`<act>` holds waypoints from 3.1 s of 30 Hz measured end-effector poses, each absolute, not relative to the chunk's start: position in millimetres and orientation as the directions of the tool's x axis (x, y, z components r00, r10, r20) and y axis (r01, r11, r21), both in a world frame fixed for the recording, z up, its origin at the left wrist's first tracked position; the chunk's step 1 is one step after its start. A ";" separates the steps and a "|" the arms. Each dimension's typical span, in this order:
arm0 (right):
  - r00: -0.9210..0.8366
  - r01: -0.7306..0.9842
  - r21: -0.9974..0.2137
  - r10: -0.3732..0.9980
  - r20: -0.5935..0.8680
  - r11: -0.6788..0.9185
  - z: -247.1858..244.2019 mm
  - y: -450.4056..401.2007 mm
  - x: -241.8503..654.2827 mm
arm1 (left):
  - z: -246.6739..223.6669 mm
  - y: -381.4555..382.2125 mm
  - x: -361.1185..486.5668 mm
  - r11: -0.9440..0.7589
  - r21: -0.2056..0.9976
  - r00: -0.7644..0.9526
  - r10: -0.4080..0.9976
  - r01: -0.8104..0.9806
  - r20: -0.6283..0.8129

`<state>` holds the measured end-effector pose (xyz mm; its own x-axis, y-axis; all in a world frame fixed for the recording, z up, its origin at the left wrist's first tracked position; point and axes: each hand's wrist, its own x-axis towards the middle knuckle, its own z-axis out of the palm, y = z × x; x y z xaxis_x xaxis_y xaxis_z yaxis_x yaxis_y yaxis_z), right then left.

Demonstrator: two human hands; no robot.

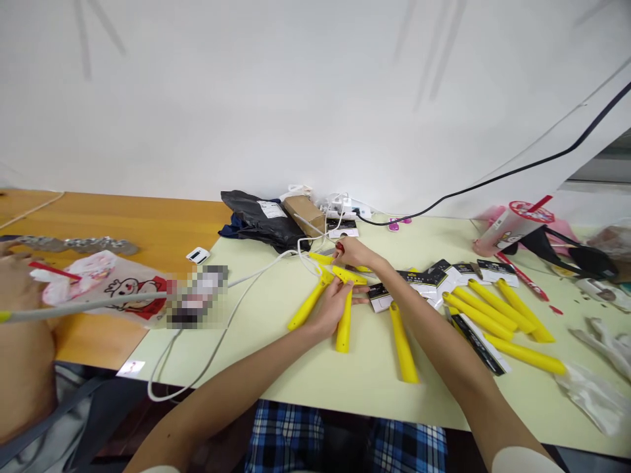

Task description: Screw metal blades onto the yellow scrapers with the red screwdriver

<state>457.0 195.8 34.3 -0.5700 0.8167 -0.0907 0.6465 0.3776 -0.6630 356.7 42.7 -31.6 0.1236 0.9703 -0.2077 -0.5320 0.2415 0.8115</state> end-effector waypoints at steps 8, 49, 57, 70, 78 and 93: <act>-0.564 0.603 -0.722 0.821 -0.086 0.339 96.3 184.5 537.0 | -28.0 45.5 352.4 0.246 0.801 0.136 0.969 -0.546 -0.205; -0.640 0.737 -0.459 0.730 -0.238 0.496 111.4 144.4 501.1 | -25.8 37.3 353.0 0.359 0.765 0.275 0.930 -0.535 -0.244; -0.667 0.657 -0.607 0.721 -0.190 0.447 107.0 143.1 497.1 | -24.2 37.5 352.9 0.392 0.750 0.341 0.911 -0.533 -0.233; -0.699 0.652 -0.579 0.684 -0.208 0.490 98.6 150.0 499.3 | -26.0 40.3 351.4 0.331 0.711 0.254 0.943 -0.620 -0.216; -0.679 0.696 -0.531 0.684 -0.267 0.483 107.1 146.7 499.8 | -18.9 40.3 349.7 0.294 0.702 0.236 0.955 -0.649 -0.183; -0.689 0.695 -0.532 0.658 -0.302 0.484 110.1 154.8 514.3 | -26.0 46.9 347.7 0.258 0.718 0.246 0.961 -0.647 -0.124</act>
